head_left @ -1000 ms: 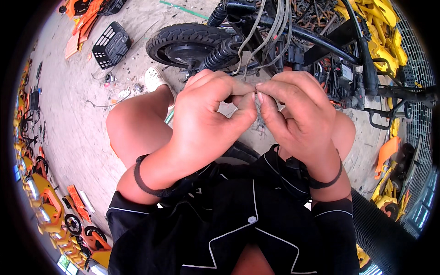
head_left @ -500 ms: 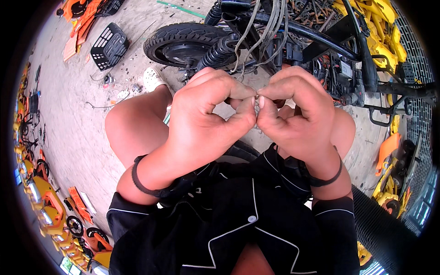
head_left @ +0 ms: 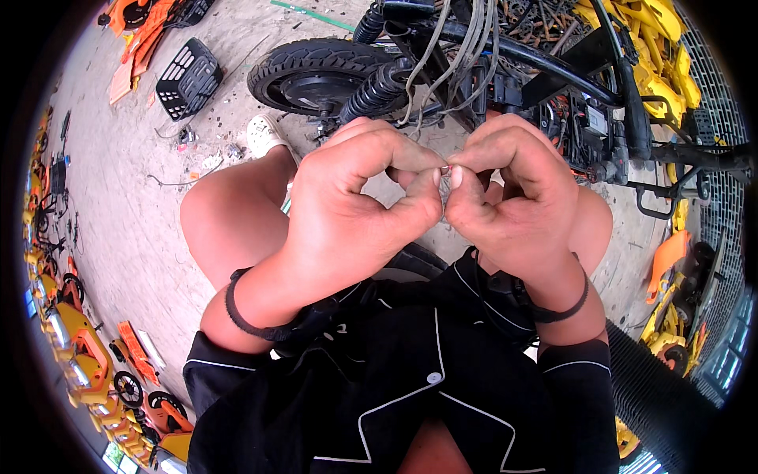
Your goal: The person twists and joins the ends of electrical wires while working on a motorcycle engine area.
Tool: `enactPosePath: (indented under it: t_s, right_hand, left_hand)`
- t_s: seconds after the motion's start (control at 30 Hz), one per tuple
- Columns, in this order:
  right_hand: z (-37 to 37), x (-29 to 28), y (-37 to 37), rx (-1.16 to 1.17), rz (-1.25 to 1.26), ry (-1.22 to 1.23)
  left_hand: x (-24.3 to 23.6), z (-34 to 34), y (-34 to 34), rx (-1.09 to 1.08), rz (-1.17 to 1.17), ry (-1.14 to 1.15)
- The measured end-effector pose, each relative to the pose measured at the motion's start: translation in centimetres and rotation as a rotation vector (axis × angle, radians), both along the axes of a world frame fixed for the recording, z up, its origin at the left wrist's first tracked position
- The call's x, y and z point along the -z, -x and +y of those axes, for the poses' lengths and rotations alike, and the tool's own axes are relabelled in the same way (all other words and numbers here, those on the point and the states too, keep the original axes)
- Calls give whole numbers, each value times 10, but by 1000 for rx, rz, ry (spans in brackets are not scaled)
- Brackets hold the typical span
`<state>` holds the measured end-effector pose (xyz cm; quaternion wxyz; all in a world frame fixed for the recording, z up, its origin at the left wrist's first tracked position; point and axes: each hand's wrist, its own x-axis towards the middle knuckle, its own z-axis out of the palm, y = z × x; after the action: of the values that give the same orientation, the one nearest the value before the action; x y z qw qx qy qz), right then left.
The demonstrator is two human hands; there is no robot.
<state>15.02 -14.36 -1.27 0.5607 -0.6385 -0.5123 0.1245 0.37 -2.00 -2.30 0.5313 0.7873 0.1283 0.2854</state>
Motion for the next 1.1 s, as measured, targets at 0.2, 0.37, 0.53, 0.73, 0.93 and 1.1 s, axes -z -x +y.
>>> enactPosePath:
  t_s: [0.2,0.37,0.53,0.73,0.93,1.1]
  right_hand:
    - [0,1,0,-9,18,-1]
    - [0,2,0,19,66,-14]
    - [-6,-4,-9,13,252,10]
    - [1,-4,-11,-93,33,27]
    - [1,-5,-15,-105,-131,61]
    - [0,-7,-13,-79,-149,79]
  left_hand:
    - [-2,-1,1,-5,26,56]
    - [-2,-1,2,-11,-2,61]
    - [-9,3,7,-101,51,226]
    - [-8,3,2,-100,1,-140]
    - [-1,4,-3,-157,-35,-361]
    - [1,2,-6,-198,-32,-408]
